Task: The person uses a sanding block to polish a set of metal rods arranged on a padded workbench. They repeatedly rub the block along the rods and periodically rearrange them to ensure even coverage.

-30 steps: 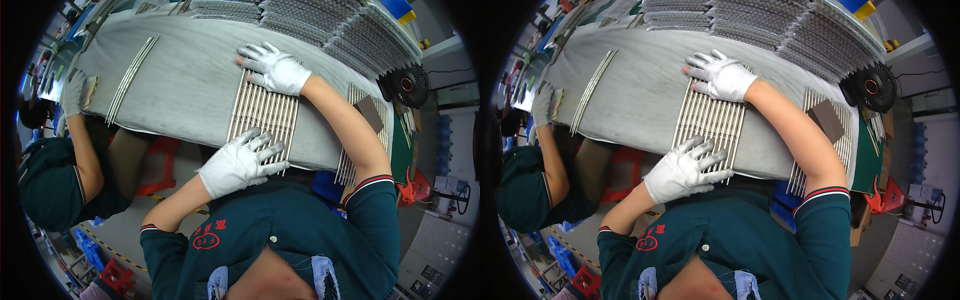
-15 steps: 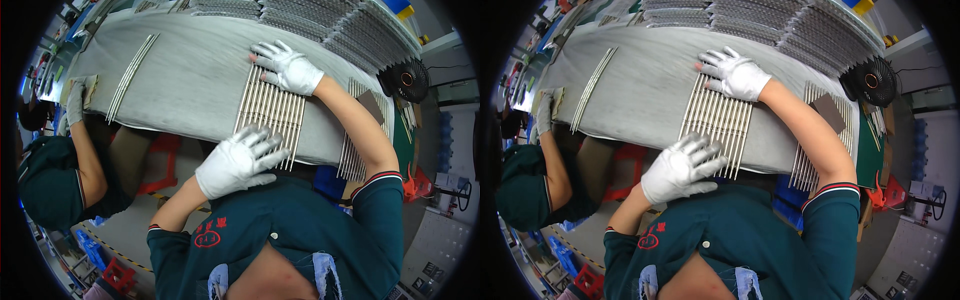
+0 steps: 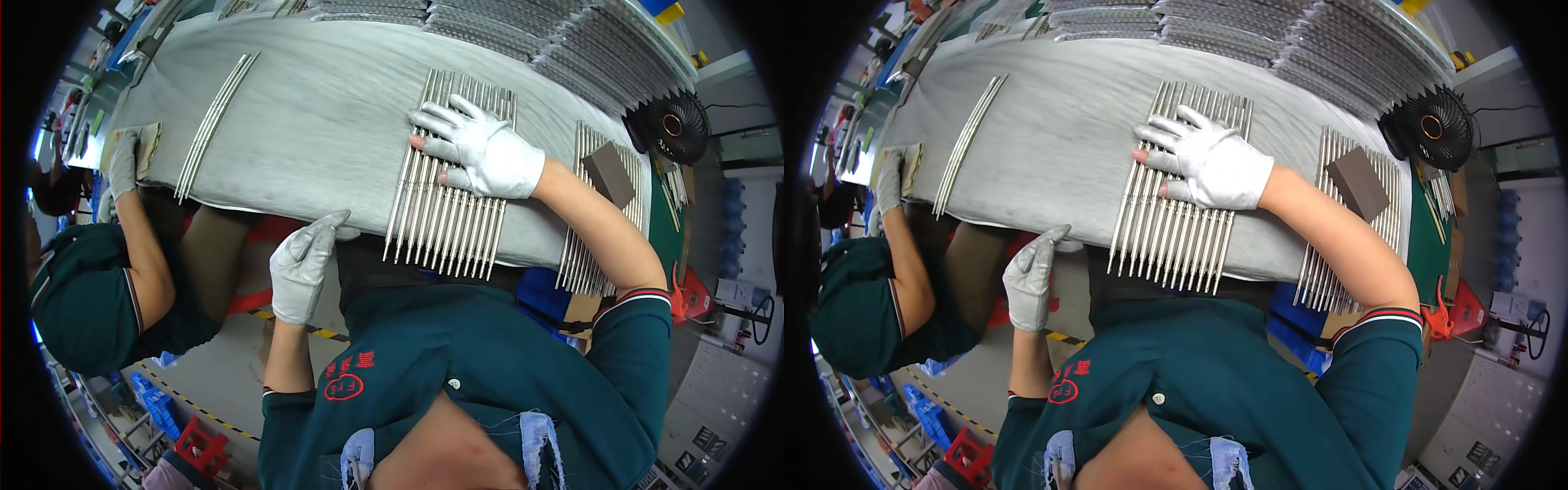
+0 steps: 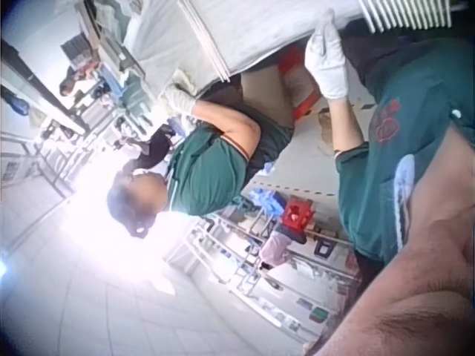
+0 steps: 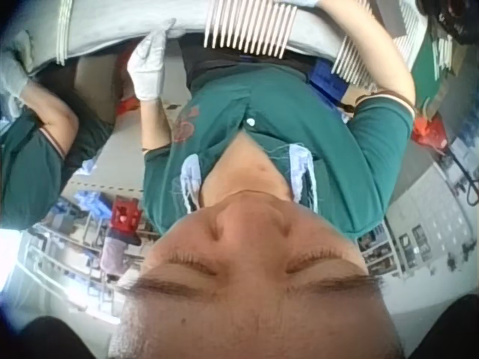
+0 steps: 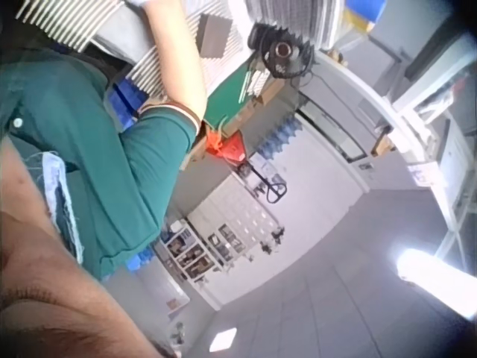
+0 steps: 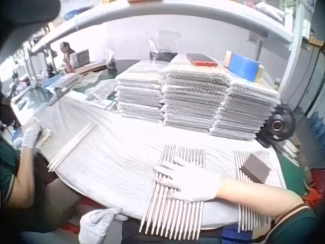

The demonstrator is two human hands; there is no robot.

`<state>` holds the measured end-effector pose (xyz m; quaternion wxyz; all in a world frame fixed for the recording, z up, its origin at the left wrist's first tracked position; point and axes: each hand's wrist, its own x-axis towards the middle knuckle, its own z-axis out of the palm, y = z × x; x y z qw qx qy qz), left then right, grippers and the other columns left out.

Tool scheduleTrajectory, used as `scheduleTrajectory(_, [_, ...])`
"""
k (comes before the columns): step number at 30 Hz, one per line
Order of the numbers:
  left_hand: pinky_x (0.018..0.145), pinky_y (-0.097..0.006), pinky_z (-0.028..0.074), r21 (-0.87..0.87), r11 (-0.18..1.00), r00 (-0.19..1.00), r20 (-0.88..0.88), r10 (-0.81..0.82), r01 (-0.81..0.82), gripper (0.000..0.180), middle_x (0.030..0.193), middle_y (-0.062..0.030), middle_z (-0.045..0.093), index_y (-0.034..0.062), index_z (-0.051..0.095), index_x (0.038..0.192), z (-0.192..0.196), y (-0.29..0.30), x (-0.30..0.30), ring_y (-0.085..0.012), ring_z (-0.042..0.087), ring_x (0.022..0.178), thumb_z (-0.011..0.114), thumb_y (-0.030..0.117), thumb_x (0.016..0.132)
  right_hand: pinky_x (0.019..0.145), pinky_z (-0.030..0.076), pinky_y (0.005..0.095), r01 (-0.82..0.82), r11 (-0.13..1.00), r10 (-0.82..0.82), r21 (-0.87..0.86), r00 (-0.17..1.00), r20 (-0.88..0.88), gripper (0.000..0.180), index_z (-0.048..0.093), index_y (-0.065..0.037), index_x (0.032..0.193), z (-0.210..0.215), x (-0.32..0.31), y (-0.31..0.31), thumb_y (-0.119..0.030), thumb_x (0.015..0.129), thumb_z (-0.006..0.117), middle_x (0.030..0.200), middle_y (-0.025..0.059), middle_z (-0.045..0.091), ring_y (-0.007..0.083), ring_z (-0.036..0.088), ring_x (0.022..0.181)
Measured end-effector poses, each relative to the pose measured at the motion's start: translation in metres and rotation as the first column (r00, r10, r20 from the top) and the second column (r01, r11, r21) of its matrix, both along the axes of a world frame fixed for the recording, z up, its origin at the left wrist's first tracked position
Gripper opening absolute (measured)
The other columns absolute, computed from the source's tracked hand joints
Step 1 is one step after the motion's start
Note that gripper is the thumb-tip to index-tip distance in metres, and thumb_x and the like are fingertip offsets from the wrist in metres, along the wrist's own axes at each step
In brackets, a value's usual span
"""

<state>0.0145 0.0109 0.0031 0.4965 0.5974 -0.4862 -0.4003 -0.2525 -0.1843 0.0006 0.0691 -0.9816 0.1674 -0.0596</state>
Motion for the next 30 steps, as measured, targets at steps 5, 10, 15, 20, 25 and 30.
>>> scheduleTrajectory(5, [0.088, -0.032, 0.054, 0.131, 0.988, 0.994, -0.053, 0.093, -0.085, 0.027, 0.095, -0.0137, 0.076, -0.0065, 0.072, 0.109, -0.005, 0.002, 0.002, -0.0188, 0.072, 0.088, 0.059, 0.017, 0.104, 0.123, 0.023, 0.0530, -0.109, 0.994, 0.109, -0.001, 0.991, 0.073, 0.065, 0.051, -0.007, 0.146, -0.009, 0.044, 0.013, -0.052, 0.098, 0.051, 0.155, 0.0195, 0.043, 0.0343, 0.036, 0.147])
scheduleTrajectory(10, [0.087, -0.031, 0.053, 0.159, 0.983, 0.995, 0.010, 0.097, -0.097, 0.030, 0.095, -0.0135, 0.076, -0.0062, 0.073, 0.108, -0.013, 0.005, 0.009, -0.0176, 0.071, 0.089, 0.058, 0.019, 0.104, 0.122, 0.024, 0.0531, -0.163, 0.984, 0.151, 0.068, 0.975, 0.161, 0.068, 0.054, -0.005, 0.144, -0.016, 0.075, 0.028, -0.055, 0.097, 0.052, 0.153, 0.0195, 0.047, 0.0344, 0.040, 0.145])
scheduleTrajectory(15, [0.087, -0.029, 0.053, 0.266, 0.964, 0.999, 0.029, -0.033, 0.024, 0.028, 0.098, -0.0123, 0.077, -0.0047, 0.073, 0.110, -0.016, 0.000, 0.006, -0.0163, 0.071, 0.091, 0.060, 0.020, 0.103, 0.121, 0.025, 0.0543, -0.144, 0.987, 0.134, 0.069, 0.981, 0.138, 0.065, 0.055, -0.007, 0.143, -0.016, 0.060, 0.031, -0.054, 0.097, 0.052, 0.153, 0.0185, 0.047, 0.0340, 0.041, 0.145])
scheduleTrajectory(20, [0.091, -0.029, 0.053, 0.359, 0.912, 0.979, -0.024, -0.202, 0.197, 0.033, 0.110, -0.0130, 0.076, -0.0026, 0.071, 0.119, -0.046, -0.004, -0.009, -0.0156, 0.069, 0.098, 0.062, 0.025, 0.103, 0.120, 0.026, 0.0543, -0.127, 0.990, 0.121, 0.065, 0.988, 0.099, 0.063, 0.056, -0.009, 0.142, -0.002, 0.025, 0.038, -0.048, 0.094, 0.059, 0.153, 0.0186, 0.047, 0.0348, 0.041, 0.144])
scheduleTrajectory(25, [0.093, -0.029, 0.052, 0.368, 0.882, 0.955, -0.076, -0.288, 0.295, 0.041, 0.111, -0.0142, 0.074, -0.0024, 0.069, 0.122, -0.043, -0.010, -0.035, -0.0178, 0.070, 0.103, 0.060, 0.033, 0.104, 0.120, 0.026, 0.0548, -0.078, 0.994, 0.075, 0.080, 0.996, 0.048, 0.063, 0.055, -0.009, 0.143, 0.008, -0.001, 0.050, -0.047, 0.093, 0.060, 0.153, 0.0196, 0.046, 0.0353, 0.041, 0.145])
scheduleTrajectory(30, [0.078, -0.029, 0.055, 0.538, 0.790, 0.951, -0.091, -0.294, 0.296, 0.048, 0.090, -0.0118, 0.077, -0.0022, 0.076, 0.103, -0.013, -0.023, -0.035, -0.0176, 0.072, 0.080, 0.062, 0.043, 0.101, 0.121, 0.026, 0.0552, -0.058, 0.997, 0.058, 0.056, 0.998, 0.010, 0.065, 0.052, -0.009, 0.145, 0.005, -0.018, 0.053, -0.048, 0.094, 0.058, 0.155, 0.0205, 0.043, 0.0358, 0.040, 0.145])
